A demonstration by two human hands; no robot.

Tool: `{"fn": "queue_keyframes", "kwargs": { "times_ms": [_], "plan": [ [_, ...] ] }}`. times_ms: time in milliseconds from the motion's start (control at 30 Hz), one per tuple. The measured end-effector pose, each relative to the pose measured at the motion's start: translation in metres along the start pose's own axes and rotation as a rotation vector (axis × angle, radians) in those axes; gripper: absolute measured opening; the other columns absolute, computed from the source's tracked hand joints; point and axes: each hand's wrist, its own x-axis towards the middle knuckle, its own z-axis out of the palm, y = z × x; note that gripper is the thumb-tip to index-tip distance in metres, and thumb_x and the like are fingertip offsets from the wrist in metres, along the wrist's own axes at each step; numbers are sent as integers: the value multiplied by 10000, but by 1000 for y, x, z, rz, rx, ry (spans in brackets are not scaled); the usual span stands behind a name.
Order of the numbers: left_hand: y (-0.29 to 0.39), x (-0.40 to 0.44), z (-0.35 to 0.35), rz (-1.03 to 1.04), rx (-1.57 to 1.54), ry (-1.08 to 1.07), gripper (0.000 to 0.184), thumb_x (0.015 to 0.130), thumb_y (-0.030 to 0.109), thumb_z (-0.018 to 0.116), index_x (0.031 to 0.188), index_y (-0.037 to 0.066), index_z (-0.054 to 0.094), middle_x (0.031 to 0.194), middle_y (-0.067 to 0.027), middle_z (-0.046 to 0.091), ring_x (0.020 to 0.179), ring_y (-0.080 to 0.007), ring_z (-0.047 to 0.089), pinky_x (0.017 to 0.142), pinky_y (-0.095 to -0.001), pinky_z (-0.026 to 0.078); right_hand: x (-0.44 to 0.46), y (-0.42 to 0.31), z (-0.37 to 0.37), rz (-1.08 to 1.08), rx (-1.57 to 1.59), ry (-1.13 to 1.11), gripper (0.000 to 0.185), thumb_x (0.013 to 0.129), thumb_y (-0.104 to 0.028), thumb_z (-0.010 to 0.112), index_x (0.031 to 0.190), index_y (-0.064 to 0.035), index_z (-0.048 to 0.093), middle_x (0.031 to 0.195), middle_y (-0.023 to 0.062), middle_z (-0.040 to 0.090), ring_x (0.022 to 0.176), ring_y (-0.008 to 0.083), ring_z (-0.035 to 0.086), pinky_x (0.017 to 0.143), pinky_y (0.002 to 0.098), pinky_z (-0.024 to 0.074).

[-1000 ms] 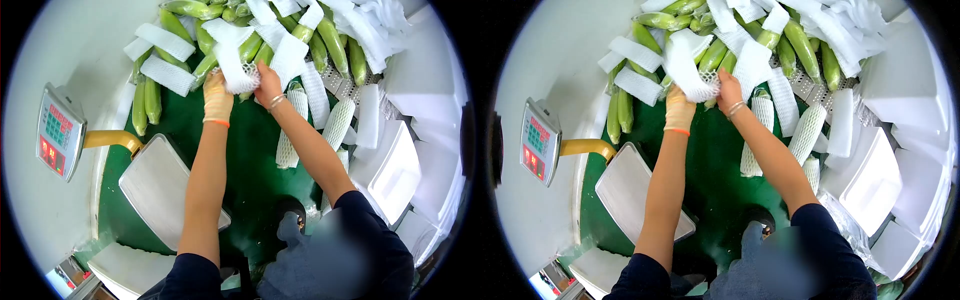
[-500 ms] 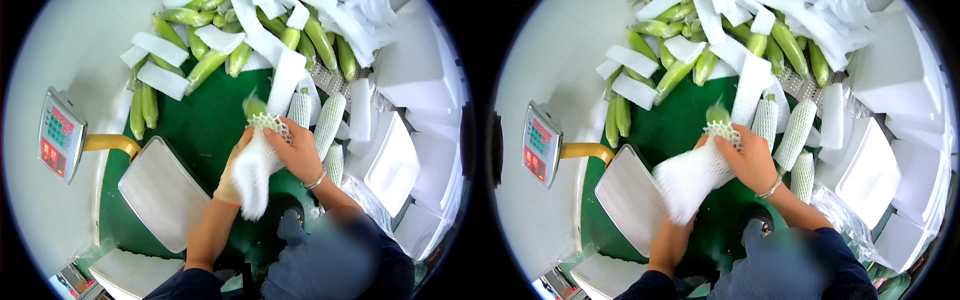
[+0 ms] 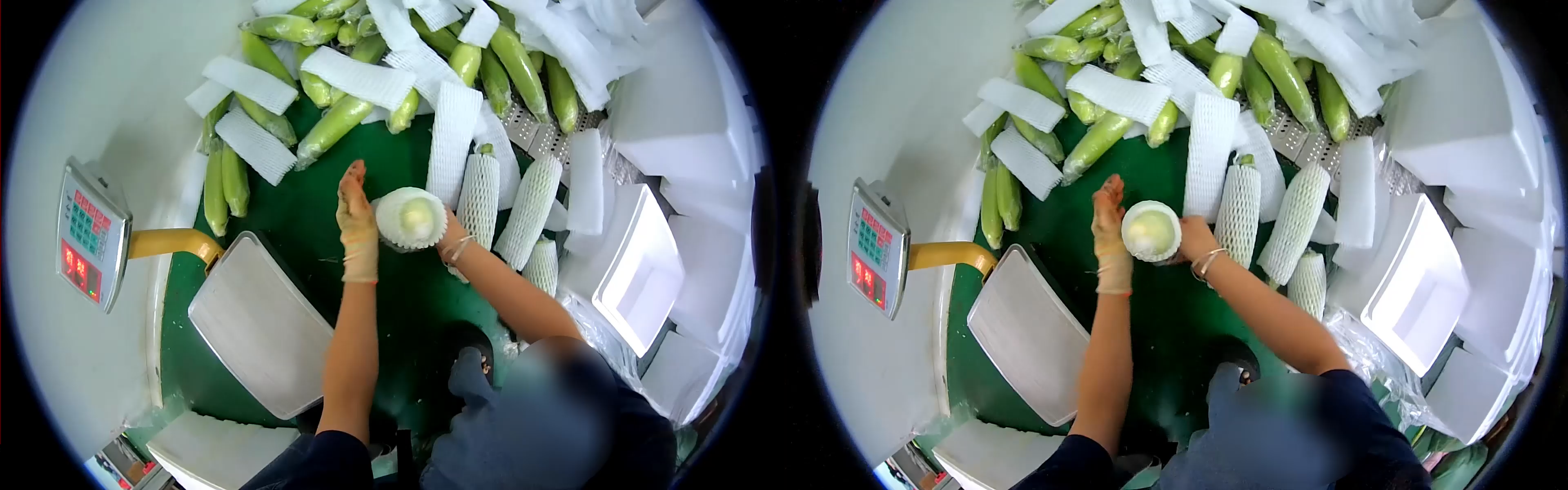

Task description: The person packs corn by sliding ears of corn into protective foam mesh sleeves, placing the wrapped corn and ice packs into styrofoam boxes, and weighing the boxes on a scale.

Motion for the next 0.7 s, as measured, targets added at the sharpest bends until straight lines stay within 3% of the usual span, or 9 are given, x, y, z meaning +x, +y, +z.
{"fn": "queue_keyframes", "kwargs": {
  "times_ms": [67,133,200,300,367,433,500,600,700],
  "plan": [
    [51,-20,4,-32,-168,-357,592,777,236,688,1262,5,441,1210,-125,529,1063,-203,524,914,-303,415,-44,-82,-9,-88,-133,-185,264,819,-215,596,836,42,648,719,208,642,684,317,649,628,396,502],
    [55,-46,3,-87,-194,-584,731,756,289,707,1352,33,369,1171,-151,557,1047,-228,549,941,-319,409,-46,-123,-21,-499,-1081,-5,198,798,-152,584,890,19,627,733,190,616,719,349,624,648,405,511],
    [36,-54,-2,-185,544,-575,735,722,367,738,1270,3,410,1076,-148,617,963,-238,606,857,-335,467,-16,-163,-27,-559,-1136,604,463,751,-118,642,1165,-25,457,1024,210,521,921,369,545,733,402,488],
    [28,-82,18,-290,983,-530,704,715,443,721,1192,7,442,955,-167,654,881,-296,642,788,-368,498,39,-172,-63,-729,-1132,733,563,738,-152,696,1213,-42,415,1063,209,531,910,406,538,766,445,472],
    [25,-97,23,-332,1082,-485,776,717,542,673,1239,21,430,1000,-172,645,925,-339,626,797,-385,491,44,-178,-77,-471,-1002,409,543,751,-108,685,1221,-49,420,1024,195,575,865,358,588,737,394,488],
    [28,-100,19,-344,1066,-553,792,705,522,693,1267,29,429,1002,-171,641,938,-324,621,795,-389,495,-15,-216,-58,-541,-694,466,441,785,-56,649,1184,-50,461,960,143,615,829,244,622,691,322,496],
    [-30,-90,-26,-51,410,-536,522,847,386,600,1214,23,520,1059,-165,636,971,-258,619,828,-362,488,-51,-231,-49,-562,-83,280,312,820,-33,617,1116,-61,524,930,67,615,830,130,600,663,267,490],
    [46,-21,-35,-135,185,-162,307,923,224,535,1152,29,594,1132,-61,617,1004,-146,588,812,-267,469,-37,-188,-4,-370,112,-34,212,827,-77,639,1029,-68,575,893,11,613,757,90,579,643,251,483],
    [68,33,-22,-166,-164,-168,346,928,265,492,1132,5,592,1110,-71,616,997,-134,562,870,-241,431,16,-134,63,-43,399,-251,140,832,-132,654,936,-60,596,844,6,612,708,90,563,617,237,463]
  ]
}}
